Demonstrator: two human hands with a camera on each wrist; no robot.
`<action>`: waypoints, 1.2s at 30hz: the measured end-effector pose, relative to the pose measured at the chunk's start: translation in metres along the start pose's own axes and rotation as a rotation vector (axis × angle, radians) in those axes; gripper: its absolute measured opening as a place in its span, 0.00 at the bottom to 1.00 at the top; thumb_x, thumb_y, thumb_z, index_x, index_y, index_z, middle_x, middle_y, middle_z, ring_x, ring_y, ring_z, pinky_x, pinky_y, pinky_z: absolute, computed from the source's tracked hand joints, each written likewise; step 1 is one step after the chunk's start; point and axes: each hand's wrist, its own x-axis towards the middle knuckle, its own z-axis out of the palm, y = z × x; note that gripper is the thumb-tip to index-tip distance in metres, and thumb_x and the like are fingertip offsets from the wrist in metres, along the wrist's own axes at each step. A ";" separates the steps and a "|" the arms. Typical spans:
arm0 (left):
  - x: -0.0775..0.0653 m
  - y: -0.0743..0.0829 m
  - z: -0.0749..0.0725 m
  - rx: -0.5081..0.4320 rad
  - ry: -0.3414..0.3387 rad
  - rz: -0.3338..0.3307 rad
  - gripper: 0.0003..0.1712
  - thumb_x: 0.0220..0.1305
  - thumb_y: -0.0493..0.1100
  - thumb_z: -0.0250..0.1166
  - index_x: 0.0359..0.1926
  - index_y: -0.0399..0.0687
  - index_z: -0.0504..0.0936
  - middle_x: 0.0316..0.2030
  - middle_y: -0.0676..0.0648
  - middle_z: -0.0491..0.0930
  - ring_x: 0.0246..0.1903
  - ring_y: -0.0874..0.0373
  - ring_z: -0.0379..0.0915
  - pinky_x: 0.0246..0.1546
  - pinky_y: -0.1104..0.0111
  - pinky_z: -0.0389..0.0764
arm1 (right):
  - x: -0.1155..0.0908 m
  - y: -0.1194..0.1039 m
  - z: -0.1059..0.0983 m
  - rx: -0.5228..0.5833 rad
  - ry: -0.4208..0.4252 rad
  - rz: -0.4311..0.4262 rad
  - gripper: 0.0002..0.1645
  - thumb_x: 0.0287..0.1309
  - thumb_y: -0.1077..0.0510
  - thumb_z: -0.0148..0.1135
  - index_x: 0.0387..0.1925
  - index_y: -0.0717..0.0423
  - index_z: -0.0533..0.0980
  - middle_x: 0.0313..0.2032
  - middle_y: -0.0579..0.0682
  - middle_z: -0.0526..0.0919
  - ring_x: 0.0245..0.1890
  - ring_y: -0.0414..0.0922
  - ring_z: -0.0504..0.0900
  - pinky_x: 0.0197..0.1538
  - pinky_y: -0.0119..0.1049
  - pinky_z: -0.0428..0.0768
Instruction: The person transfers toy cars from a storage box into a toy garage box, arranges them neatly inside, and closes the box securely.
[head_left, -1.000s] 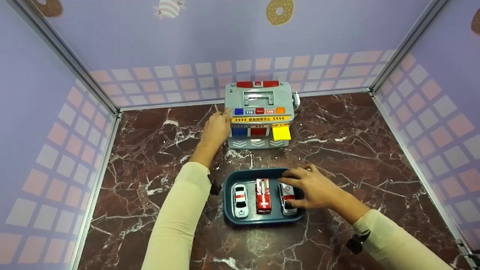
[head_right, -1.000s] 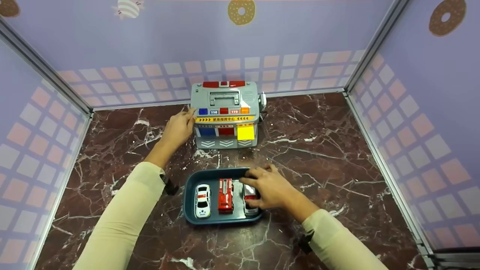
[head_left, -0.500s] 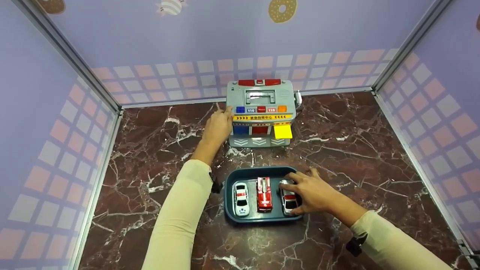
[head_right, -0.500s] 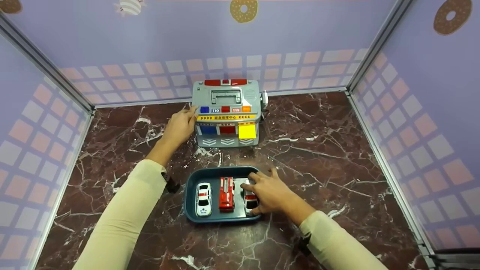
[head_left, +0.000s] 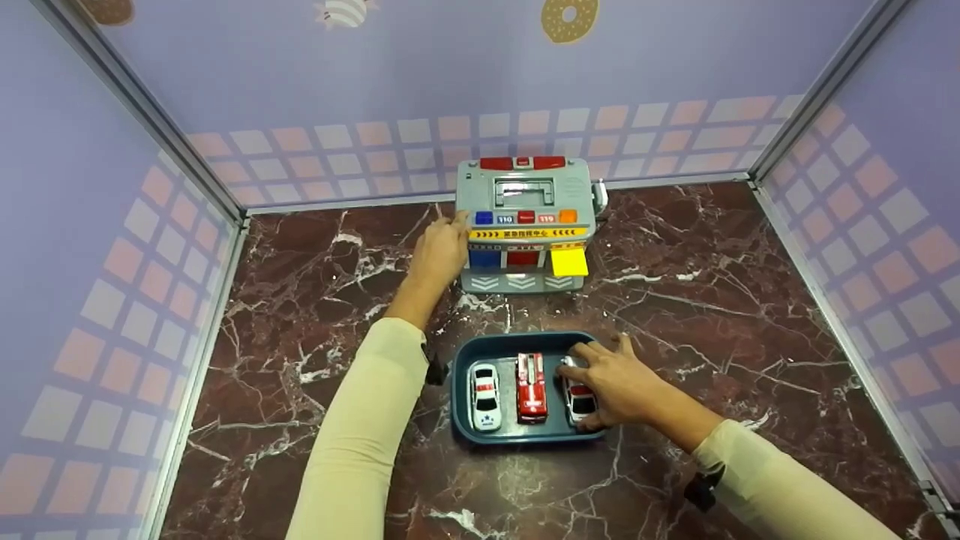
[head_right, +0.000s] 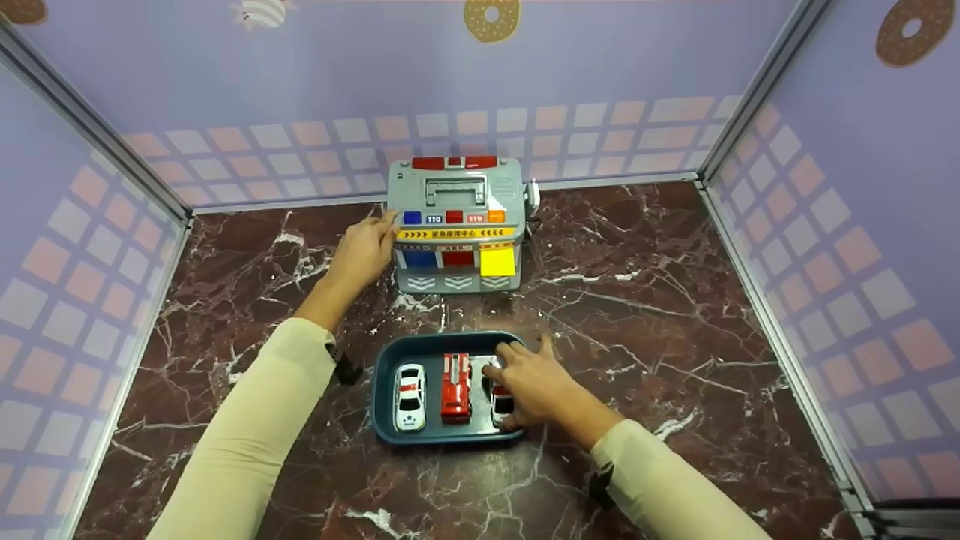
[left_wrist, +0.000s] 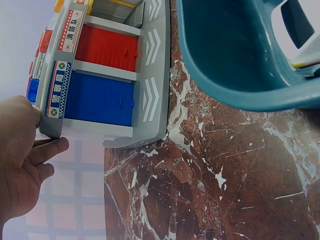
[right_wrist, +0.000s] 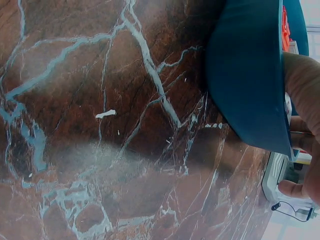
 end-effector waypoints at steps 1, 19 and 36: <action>0.000 0.000 0.000 0.000 0.000 0.002 0.25 0.88 0.47 0.55 0.76 0.43 0.78 0.64 0.27 0.84 0.62 0.28 0.84 0.66 0.40 0.84 | 0.000 0.000 0.000 -0.001 -0.002 0.001 0.53 0.39 0.26 0.87 0.66 0.44 0.84 0.59 0.58 0.81 0.62 0.57 0.82 0.63 0.82 0.74; 0.004 0.002 0.000 0.017 -0.022 -0.002 0.27 0.88 0.46 0.54 0.78 0.40 0.76 0.64 0.28 0.84 0.62 0.30 0.84 0.66 0.42 0.84 | 0.006 -0.003 0.002 0.015 -0.015 0.030 0.49 0.39 0.30 0.86 0.62 0.47 0.84 0.57 0.59 0.79 0.59 0.56 0.81 0.61 0.84 0.73; 0.002 0.001 0.000 0.029 -0.018 -0.002 0.26 0.88 0.47 0.54 0.77 0.43 0.77 0.65 0.27 0.84 0.61 0.27 0.85 0.64 0.40 0.85 | 0.006 0.004 -0.027 0.075 -0.006 0.038 0.52 0.42 0.30 0.85 0.67 0.47 0.81 0.60 0.60 0.81 0.64 0.59 0.80 0.69 0.80 0.72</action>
